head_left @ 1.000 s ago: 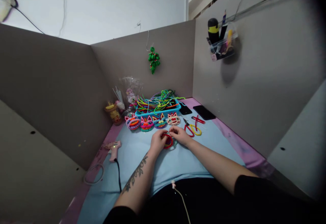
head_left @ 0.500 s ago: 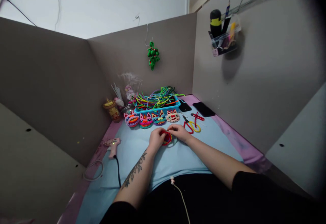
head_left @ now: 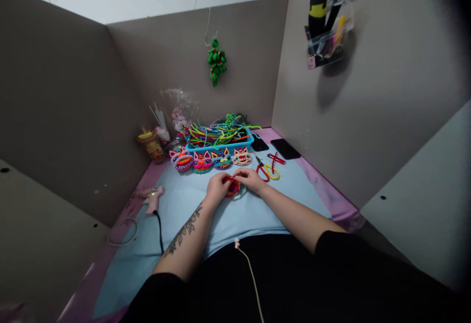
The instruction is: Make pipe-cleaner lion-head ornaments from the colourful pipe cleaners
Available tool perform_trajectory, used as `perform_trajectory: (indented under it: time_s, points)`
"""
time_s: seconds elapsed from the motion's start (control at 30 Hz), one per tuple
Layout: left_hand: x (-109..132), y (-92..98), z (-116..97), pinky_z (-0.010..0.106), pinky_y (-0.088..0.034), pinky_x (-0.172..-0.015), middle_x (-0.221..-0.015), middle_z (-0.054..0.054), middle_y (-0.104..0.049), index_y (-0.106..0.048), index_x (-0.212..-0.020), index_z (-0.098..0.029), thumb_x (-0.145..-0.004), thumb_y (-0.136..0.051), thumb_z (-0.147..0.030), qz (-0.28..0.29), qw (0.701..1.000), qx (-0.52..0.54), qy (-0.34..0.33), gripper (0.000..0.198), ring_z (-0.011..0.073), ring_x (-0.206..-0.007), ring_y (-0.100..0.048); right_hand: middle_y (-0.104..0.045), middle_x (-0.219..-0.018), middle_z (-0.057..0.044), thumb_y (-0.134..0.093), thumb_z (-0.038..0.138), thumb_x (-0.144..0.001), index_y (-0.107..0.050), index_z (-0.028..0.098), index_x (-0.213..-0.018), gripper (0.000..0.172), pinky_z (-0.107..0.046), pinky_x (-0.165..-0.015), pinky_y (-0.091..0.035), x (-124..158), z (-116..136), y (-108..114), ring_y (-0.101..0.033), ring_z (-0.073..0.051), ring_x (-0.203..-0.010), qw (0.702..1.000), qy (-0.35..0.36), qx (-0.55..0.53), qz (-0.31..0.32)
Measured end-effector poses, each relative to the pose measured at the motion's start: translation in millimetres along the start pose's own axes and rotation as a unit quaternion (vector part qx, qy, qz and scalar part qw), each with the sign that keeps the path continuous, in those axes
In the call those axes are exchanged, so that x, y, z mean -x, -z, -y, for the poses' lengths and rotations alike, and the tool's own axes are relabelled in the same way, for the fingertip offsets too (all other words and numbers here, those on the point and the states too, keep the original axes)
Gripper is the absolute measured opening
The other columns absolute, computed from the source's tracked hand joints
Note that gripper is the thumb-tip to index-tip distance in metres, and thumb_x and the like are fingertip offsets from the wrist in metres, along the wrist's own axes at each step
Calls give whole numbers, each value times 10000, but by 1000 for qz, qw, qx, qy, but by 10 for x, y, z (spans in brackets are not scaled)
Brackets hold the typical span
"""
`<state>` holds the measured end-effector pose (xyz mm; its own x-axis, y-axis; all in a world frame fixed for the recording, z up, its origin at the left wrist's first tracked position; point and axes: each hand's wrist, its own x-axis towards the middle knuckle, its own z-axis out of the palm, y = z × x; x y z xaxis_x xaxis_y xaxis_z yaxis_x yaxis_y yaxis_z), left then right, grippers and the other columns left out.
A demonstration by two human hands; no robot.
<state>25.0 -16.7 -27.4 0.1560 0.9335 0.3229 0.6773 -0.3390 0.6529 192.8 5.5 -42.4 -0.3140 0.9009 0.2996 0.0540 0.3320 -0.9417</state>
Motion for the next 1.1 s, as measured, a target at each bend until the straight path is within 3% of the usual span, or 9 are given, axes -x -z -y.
perform_trajectory:
  time_s: [0.93, 1.1]
  points:
    - [34, 82, -42, 255, -424, -677, -755, 14, -659, -652, -727, -189, -684, -557, -141, -40, 999, -7, -9, 115, 151, -722, -575, -659, -717, -26, -621, 303, -705, -673, 151, -754, 168, -287, -668, -457, 7, -9, -26, -588, -156, -677, 1000, 4, 21, 2]
    - [13, 109, -46, 264, -431, -697, -760, 12, -638, -617, -752, -183, -691, -546, -146, -98, 995, 20, -1, 100, 151, -731, -562, -647, -763, -16, -592, 360, -748, -639, 161, -856, 231, -284, -690, -459, 15, -12, -45, -580, -148, -705, 1000, 19, 9, -4]
